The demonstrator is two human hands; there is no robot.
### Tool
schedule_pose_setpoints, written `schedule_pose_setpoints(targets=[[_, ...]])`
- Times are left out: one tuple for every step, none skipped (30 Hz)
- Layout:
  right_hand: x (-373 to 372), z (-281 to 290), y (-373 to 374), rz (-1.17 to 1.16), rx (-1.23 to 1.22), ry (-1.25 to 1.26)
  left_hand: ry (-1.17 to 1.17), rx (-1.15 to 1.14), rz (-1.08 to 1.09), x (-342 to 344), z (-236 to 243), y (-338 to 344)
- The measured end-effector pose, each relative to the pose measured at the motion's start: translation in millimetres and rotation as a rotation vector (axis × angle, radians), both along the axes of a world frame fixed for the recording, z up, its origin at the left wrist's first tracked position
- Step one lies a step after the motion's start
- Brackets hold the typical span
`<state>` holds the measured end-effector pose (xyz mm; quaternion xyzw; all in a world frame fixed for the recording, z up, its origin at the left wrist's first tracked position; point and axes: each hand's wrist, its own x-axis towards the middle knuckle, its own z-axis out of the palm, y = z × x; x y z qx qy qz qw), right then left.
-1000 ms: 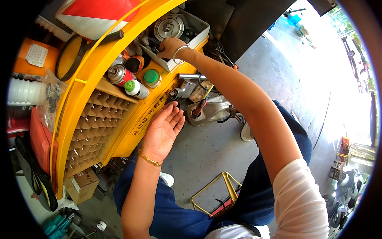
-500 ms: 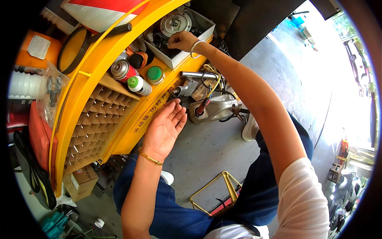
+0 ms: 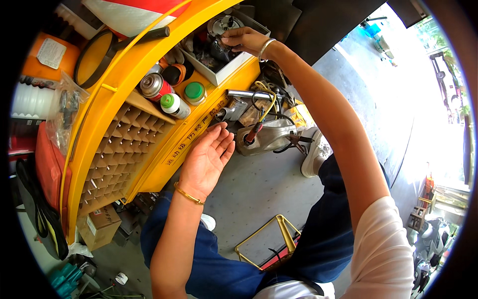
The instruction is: The person retrieves a small black mechanical part from a yellow tool cabinet and inspects it. They then handle a clear plastic bag containing small components and a larger circular metal part, examining each item closely before placing them back on the cabinet.
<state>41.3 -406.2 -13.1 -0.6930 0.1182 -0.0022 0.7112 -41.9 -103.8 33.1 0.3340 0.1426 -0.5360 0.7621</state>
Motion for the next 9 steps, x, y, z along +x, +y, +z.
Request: schedule_pose_setpoints(targets=[[-3.0,1.2,-0.2,0.008,-0.008,-0.013,-0.002,-0.001,-0.001,-0.2,0.2,-0.2],[-6.1,2.1,0.0,0.013,-0.019,-0.023,-0.004,-0.002,-0.003,-0.4,0.5,-0.2],[-9.1,3.1,0.2,-0.012,-0.037,-0.003,-0.018,-0.004,-0.006,-0.9,0.8,-0.1],[-11.8,5.0,-0.6,0.02,-0.04,-0.036,-0.032,-0.006,-0.009,-1.5,1.1,-0.1],[-14.6,7.5,-2.2,0.022,-0.051,-0.037,-0.049,-0.019,-0.013,-2.0,1.2,0.1],[-17.1,9.9,-3.4,0.024,-0.062,-0.042,-0.071,-0.01,-0.014,-2.5,1.2,0.4],[-19.2,12.6,-4.3,0.028,-0.05,-0.047,-0.095,-0.013,-0.016,-2.8,1.2,0.5],[-21.4,15.9,-5.3,0.031,-0.04,-0.056,-0.123,-0.028,-0.019,-3.2,1.5,0.6],[-22.9,19.9,-6.5,0.022,-0.039,-0.054,-0.133,-0.019,-0.024,-3.1,2.2,0.7]])
